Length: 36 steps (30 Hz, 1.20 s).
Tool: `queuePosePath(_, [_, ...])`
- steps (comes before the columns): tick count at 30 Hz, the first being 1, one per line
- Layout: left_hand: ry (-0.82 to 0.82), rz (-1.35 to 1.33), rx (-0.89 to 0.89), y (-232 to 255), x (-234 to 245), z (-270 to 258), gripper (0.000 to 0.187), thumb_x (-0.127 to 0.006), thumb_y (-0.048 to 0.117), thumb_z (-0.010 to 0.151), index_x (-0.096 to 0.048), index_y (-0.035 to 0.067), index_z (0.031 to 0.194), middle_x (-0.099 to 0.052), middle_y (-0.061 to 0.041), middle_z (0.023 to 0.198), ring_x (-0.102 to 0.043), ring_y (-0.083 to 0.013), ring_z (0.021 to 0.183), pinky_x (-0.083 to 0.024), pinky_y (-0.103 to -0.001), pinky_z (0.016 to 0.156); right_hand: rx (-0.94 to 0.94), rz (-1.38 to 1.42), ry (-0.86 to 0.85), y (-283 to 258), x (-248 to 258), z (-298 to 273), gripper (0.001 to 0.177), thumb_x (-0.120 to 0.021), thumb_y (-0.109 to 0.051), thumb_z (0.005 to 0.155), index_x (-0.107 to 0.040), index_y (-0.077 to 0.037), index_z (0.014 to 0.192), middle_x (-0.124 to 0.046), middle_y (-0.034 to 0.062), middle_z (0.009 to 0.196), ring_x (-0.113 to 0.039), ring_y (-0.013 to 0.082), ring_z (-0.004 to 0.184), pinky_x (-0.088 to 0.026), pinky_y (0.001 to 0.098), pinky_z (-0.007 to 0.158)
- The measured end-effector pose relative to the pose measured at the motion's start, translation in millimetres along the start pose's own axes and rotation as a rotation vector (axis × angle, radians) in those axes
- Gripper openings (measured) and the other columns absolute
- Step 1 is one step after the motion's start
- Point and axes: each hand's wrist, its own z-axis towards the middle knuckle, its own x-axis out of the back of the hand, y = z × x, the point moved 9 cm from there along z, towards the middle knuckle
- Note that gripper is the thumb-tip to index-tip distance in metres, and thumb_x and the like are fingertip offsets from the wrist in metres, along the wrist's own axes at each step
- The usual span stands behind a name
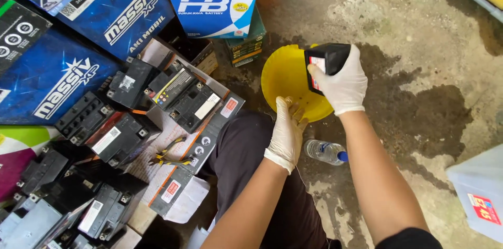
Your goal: Cleaning small battery components in a bucket and inspecting batteries
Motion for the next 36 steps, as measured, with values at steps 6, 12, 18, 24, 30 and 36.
queuePosePath(6, [0.0,0.073,0.015,1.4,-6.5,-8.2,0.093,-0.056,0.068,0.096,-0.025,0.008,0.159,-0.021,-0.021,0.157,-0.019,-0.0455,0.152,-0.016,-0.059,0.121,0.002,0.046,-0.021,-10.0,9.7,-21.6,0.083,-0.092,-0.054,0.071,-0.052,-0.018,0.134,-0.07,0.0194,0.116,-0.067,0.0407,0.113,-0.054,0.0519,0.094])
queuePosePath(12, [-0.042,0.294,0.047,-0.4,-17.8,-8.1,0.1,-0.068,0.064,0.089,-0.024,0.007,0.159,-0.028,-0.027,0.158,-0.028,-0.0464,0.148,-0.027,-0.06,0.118,-0.276,0.894,-0.067,4.8,-8.1,-41.3,0.062,-0.091,-0.033,0.084,-0.059,-0.013,0.133,-0.069,0.0097,0.118,-0.069,0.0222,0.111,-0.058,0.0374,0.094])
queuePosePath(18, [-0.11,0.338,-0.161,34.1,-65.7,-36.6,0.084,-0.087,0.034,0.077,-0.044,0.012,0.147,-0.055,-0.01,0.135,-0.05,-0.0217,0.129,-0.042,-0.043,0.113,-0.344,1.518,-0.208,-18.1,-8.2,-87.8,0.039,-0.077,-0.031,0.09,-0.067,-0.013,0.123,-0.077,0.011,0.111,-0.078,0.0215,0.095,-0.066,0.036,0.082])
queuePosePath(24, [-0.027,0.38,-0.299,68.9,-67.9,-54.0,0.075,-0.096,0.021,0.067,-0.057,0.008,0.13,-0.066,-0.006,0.108,-0.062,-0.0132,0.101,-0.055,-0.03,0.09,-0.127,1.142,-0.111,-53.9,31.5,-99.9,0.061,-0.044,-0.053,0.104,-0.058,-0.006,0.14,-0.069,0.0054,0.121,-0.065,0.0074,0.11,-0.06,0.0232,0.09])
queuePosePath(30, [0.108,0.516,-0.221,107.1,-74.0,-75.0,0.069,-0.096,0.033,0.064,-0.062,0.007,0.118,-0.065,-0.008,0.096,-0.063,-0.0148,0.091,-0.059,-0.031,0.083,0.285,0.501,0.237,-0.5,69.7,-100.8,0.069,-0.049,0.006,0.095,-0.026,0.006,0.161,-0.053,0.0313,0.14,-0.049,0.0365,0.136,-0.044,0.0399,0.109])
queuePosePath(36, [0.244,0.875,-0.052,121.3,-76.3,-86.0,0.071,-0.096,0.047,0.051,-0.069,0.013,0.107,-0.068,-0.007,0.085,-0.071,-0.0159,0.08,-0.06,-0.03,0.07,1.004,-0.093,0.59,-8.0,35.4,-139.5,0.097,-0.082,-0.015,0.082,-0.022,-0.007,0.158,-0.05,0.0283,0.138,-0.038,0.0547,0.143,-0.019,0.073,0.119])
